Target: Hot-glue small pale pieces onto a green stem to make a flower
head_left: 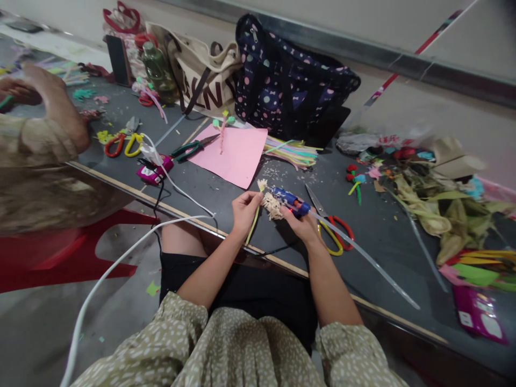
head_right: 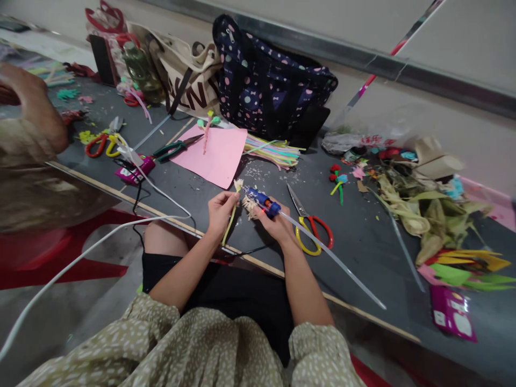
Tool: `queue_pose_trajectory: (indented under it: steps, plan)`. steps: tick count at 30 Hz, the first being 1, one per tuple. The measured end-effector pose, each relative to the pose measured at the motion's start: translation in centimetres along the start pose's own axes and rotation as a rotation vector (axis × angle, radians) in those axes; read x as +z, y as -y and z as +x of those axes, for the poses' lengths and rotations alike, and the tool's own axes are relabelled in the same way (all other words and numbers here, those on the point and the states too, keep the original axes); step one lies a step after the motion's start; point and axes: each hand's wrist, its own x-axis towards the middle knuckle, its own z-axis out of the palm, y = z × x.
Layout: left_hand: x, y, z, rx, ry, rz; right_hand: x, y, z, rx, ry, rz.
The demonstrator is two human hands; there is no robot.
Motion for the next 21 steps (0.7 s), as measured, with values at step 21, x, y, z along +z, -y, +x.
queue_pose_trajectory:
  steps: [21]
  plan:
    - [-0.21, 0.70, 0.21, 0.032, 0.004, 0.016, -0.12, 0.69, 0.13, -0.061, 0.051, -0.127]
